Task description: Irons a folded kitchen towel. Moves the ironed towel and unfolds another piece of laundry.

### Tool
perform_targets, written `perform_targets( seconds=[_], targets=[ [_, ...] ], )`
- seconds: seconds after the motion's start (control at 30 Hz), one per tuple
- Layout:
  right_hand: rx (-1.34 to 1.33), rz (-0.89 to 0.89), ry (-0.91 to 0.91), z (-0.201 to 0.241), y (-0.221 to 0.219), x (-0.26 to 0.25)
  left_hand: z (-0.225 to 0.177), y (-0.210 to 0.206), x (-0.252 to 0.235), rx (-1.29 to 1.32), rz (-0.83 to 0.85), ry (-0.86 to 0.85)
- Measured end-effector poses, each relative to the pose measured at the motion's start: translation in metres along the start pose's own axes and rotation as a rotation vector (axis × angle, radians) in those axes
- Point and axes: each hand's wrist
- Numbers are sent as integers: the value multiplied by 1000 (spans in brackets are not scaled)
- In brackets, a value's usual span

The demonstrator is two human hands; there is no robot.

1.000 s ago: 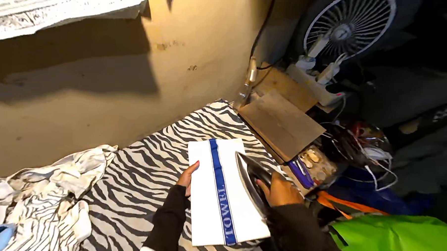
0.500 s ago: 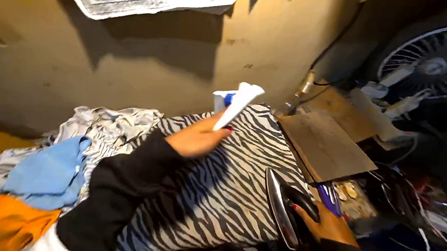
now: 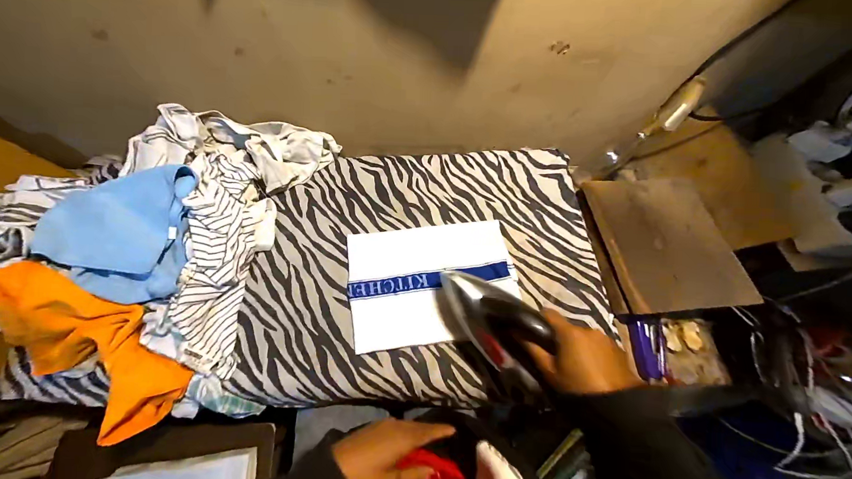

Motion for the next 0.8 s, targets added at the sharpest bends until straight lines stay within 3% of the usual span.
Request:
perform_targets(
  seconds=[0.1,0.2,0.3,0.4,0.5,0.63,0.7,0.8],
  targets=[
    [58,311,386,67,-26,-75,-8,21,26,-96,-259,130],
    [82,489,658,136,-57,-102,-22,32,40,-138,-452,32],
    [104,601,621,159,-57,-100,-27,37,51,-57,-561,-107],
    [98,519,406,124,-42,-100,-15,42,65,14,-555,-123],
    [191,482,263,44,-15,-99,6,46,76,-99,-621,-7],
    [270,174,315,-58,-7,-77,26,64,79,-118,-710,-25],
    [259,114,370,-54,-13,-72,22,73,75,-142,-756,-35],
    [143,154,448,13,-33,-76,7,80,63,-173,-828,-50]
  ],
)
Point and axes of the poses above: each hand's wrist, its own x-axis away from the middle knuckle, its own y-axis out of the back of the hand, z = x × y, and after that the axes turned 13 degrees about y, right-handed
